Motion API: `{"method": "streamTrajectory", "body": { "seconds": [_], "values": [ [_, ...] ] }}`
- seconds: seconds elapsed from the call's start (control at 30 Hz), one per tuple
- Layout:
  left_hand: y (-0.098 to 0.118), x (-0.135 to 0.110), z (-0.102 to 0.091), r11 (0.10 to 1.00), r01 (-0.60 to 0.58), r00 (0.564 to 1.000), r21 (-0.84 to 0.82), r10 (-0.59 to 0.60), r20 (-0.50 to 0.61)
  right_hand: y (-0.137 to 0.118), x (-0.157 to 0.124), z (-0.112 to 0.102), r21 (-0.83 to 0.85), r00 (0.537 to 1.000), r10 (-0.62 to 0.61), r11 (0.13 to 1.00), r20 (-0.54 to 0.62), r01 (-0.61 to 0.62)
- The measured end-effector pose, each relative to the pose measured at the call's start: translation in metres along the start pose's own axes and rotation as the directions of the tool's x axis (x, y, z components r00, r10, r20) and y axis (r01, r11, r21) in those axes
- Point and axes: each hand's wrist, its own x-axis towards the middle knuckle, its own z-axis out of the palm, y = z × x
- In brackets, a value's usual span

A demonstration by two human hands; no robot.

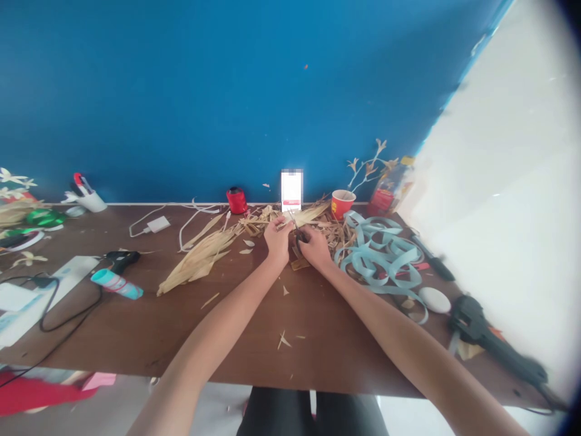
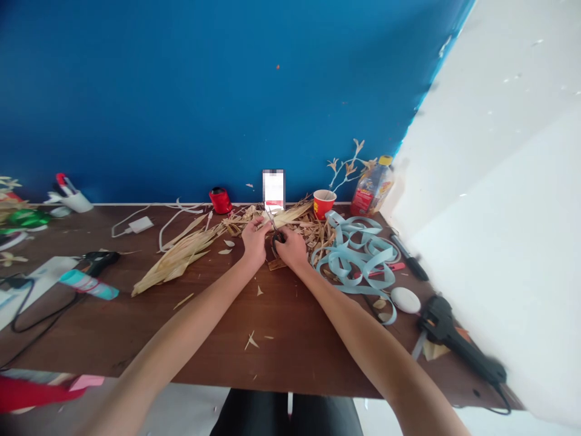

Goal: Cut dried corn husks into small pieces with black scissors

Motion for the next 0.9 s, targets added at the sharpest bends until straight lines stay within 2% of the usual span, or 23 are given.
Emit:
{"method": "streamTrajectory", "body": {
  "seconds": [0.23, 0.43, 0.9],
  "values": [
    [0.005, -0.0016, 0.0001, 0.999, -0.037, 0.999, 0.018, 0.038, -0.002, 0.0004, 0.0003, 0.0014, 0.008, 1.0, 0.002, 1.0, 0.003, -0.002],
    [0.0008, 0.0008, -0.0006, 1.0, -0.025, 1.0, -0.018, 0.025, 0.0, -0.0008, 0.0007, -0.0002, -0.004, 0.999, -0.007, 1.0, 0.034, 0.007],
    [-0.0043, 0.0067, -0.0055, 1.0, -0.006, 1.0, -0.007, 0.006, 0.003, 0.0018, 0.0008, 0.0026, -0.121, 0.999, 0.004, 0.993, 0.035, 0.0]
  ]
}}
